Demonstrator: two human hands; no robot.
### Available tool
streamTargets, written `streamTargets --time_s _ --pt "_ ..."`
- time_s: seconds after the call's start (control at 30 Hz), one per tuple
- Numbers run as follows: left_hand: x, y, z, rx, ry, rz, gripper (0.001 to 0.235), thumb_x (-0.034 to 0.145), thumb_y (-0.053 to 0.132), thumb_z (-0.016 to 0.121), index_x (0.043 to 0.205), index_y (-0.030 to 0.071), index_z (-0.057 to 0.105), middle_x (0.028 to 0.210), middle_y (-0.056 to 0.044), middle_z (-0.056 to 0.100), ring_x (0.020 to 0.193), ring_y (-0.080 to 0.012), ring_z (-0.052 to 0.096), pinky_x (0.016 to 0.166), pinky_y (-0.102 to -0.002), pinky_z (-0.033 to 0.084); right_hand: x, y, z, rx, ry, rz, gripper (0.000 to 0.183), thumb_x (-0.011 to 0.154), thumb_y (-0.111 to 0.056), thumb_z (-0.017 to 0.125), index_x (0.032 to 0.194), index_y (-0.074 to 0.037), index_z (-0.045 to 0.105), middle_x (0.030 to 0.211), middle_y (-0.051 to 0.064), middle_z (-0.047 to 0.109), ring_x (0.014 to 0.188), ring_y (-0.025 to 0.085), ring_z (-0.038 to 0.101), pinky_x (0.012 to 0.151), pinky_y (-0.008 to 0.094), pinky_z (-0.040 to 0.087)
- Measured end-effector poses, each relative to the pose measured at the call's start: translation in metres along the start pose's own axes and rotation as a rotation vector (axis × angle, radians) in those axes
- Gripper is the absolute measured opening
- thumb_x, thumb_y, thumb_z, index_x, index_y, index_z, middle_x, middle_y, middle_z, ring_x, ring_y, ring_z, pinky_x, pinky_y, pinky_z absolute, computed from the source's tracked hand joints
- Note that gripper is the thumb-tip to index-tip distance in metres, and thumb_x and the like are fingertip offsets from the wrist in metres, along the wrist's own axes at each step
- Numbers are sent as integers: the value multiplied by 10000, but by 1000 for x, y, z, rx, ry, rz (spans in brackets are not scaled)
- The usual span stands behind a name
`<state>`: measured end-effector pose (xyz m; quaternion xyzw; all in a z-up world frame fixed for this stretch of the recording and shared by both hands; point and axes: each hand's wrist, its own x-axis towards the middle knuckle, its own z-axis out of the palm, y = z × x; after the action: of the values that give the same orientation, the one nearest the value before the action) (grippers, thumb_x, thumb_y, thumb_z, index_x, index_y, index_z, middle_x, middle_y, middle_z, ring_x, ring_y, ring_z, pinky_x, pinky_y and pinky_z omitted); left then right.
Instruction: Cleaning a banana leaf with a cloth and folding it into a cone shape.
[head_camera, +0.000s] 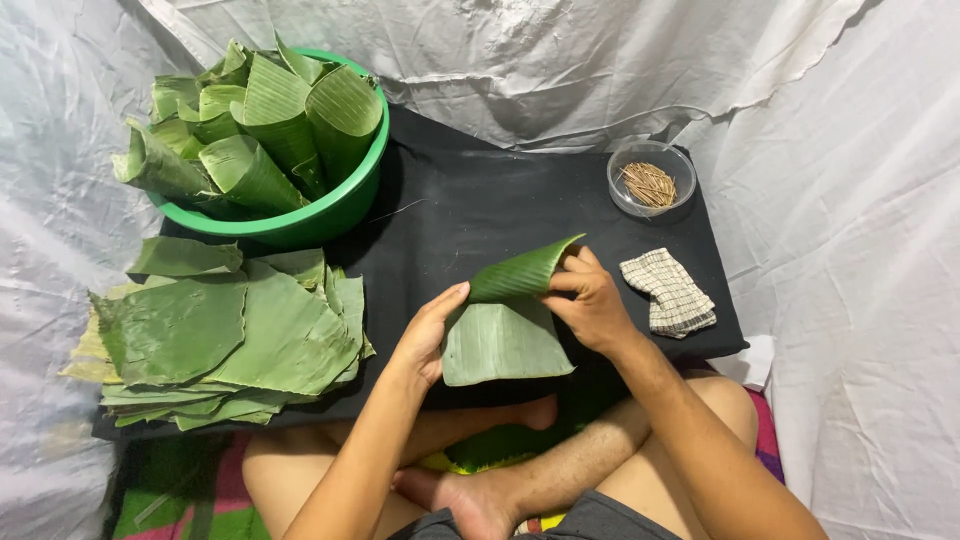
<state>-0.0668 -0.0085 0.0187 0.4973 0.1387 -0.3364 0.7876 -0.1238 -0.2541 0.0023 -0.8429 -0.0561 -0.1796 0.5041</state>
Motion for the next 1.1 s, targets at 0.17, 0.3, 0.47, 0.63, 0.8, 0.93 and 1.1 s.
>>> streamTargets --time_s 0.17,0.3,0.47,0.63,0.8,0.93,1.1 --pt "-5 -3 -2 1 -65 78 401 957 220 696 1308 27 679 1105 -211 744 896 -286 756 808 -438 623 -3 -21 -6 15 62 64 230 832 14 700 925 -169 804 1104 31 683 1167 209 624 1039 382 483" --pt "-12 -5 -1 -24 -119 114 402 980 206 659 1323 -2 655 1105 -215 747 895 -283 760 800 -427 626 4 -45 -12 399 86 597 492 859 -71 646 1340 -165 605 1210 81 690 1071 164 625 912 328 548" --pt "-7 -14 -11 64 -191 145 400 982 217 651 1325 11 668 1024 -183 763 844 -263 765 754 -419 635 10 -25 -17 481 -82 707 587 804 31 687 1338 -209 666 1027 8 742 830 93 692 658 239 599" --pt "-28 -3 2 222 -183 298 369 949 181 696 1291 47 727 1000 -190 781 857 -212 731 756 -389 620 18 -23 -26 476 -63 820 311 902 -55 648 1202 -61 731 833 90 716 620 158 633 571 334 592" --pt "-37 -3 4 284 -81 413 379 958 160 679 1334 129 719 1090 -160 779 957 -136 654 856 -369 603 15 -39 -26 677 -108 882 377 969 -231 537 1317 -126 636 934 99 678 676 188 649 566 335 593" --pt "-46 -2 9 334 -18 516 367 970 151 668 1332 155 725 1140 -120 771 985 -115 644 896 -364 591 -7 -16 -19 691 -125 846 525 919 -161 552 1436 -69 547 911 -13 631 577 60 566 464 197 548" --pt "-49 -6 13 351 -25 530 345 958 133 684 1296 157 748 1063 -104 792 904 -103 655 832 -328 604 -8 -20 -12 581 -181 686 461 780 -83 824 1233 -40 755 1029 137 763 886 233 683 809 419 590"
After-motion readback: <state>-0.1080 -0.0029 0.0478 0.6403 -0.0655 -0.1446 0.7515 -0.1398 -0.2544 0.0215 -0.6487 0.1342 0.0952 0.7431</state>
